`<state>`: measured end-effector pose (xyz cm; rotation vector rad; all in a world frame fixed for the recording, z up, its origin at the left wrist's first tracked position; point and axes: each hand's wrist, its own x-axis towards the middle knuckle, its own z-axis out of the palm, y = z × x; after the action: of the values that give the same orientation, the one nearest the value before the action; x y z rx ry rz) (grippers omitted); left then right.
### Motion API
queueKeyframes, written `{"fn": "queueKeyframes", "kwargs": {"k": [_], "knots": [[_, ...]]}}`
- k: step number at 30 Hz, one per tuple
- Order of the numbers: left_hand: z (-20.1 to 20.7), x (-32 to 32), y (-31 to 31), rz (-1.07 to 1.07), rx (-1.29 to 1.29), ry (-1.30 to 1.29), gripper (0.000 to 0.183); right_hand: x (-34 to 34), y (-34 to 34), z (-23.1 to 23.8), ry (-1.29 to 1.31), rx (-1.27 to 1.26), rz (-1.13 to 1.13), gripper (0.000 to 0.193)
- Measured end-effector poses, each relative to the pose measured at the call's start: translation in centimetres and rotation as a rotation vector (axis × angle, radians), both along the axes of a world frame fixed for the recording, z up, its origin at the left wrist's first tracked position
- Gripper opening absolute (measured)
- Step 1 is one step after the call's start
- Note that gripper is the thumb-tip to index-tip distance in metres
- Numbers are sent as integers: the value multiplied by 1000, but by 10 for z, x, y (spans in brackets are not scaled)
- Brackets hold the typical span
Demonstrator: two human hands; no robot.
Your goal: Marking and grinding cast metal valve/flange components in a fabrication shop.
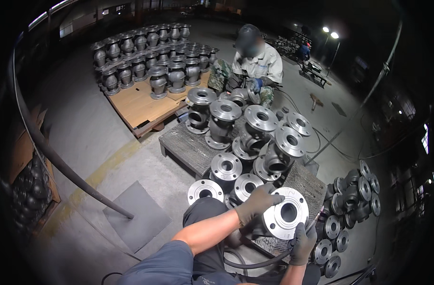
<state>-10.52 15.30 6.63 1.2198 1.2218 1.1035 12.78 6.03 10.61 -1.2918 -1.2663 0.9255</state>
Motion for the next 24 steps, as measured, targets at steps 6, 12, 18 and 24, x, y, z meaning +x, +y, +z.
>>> {"fn": "queueKeyframes", "kwargs": {"k": [6,12,18,24], "knots": [[5,-144,-11,443,484,-156,37,-126,66,26,-187,70,307,30],[31,-236,-21,751,305,-537,22,-252,160,22,-275,-11,553,31],[-21,-316,13,1022,360,-481,18,-364,228,-25,-418,150,652,31],[-72,-381,44,1025,310,-558,25,-427,256,-60,-426,106,653,41]]}}
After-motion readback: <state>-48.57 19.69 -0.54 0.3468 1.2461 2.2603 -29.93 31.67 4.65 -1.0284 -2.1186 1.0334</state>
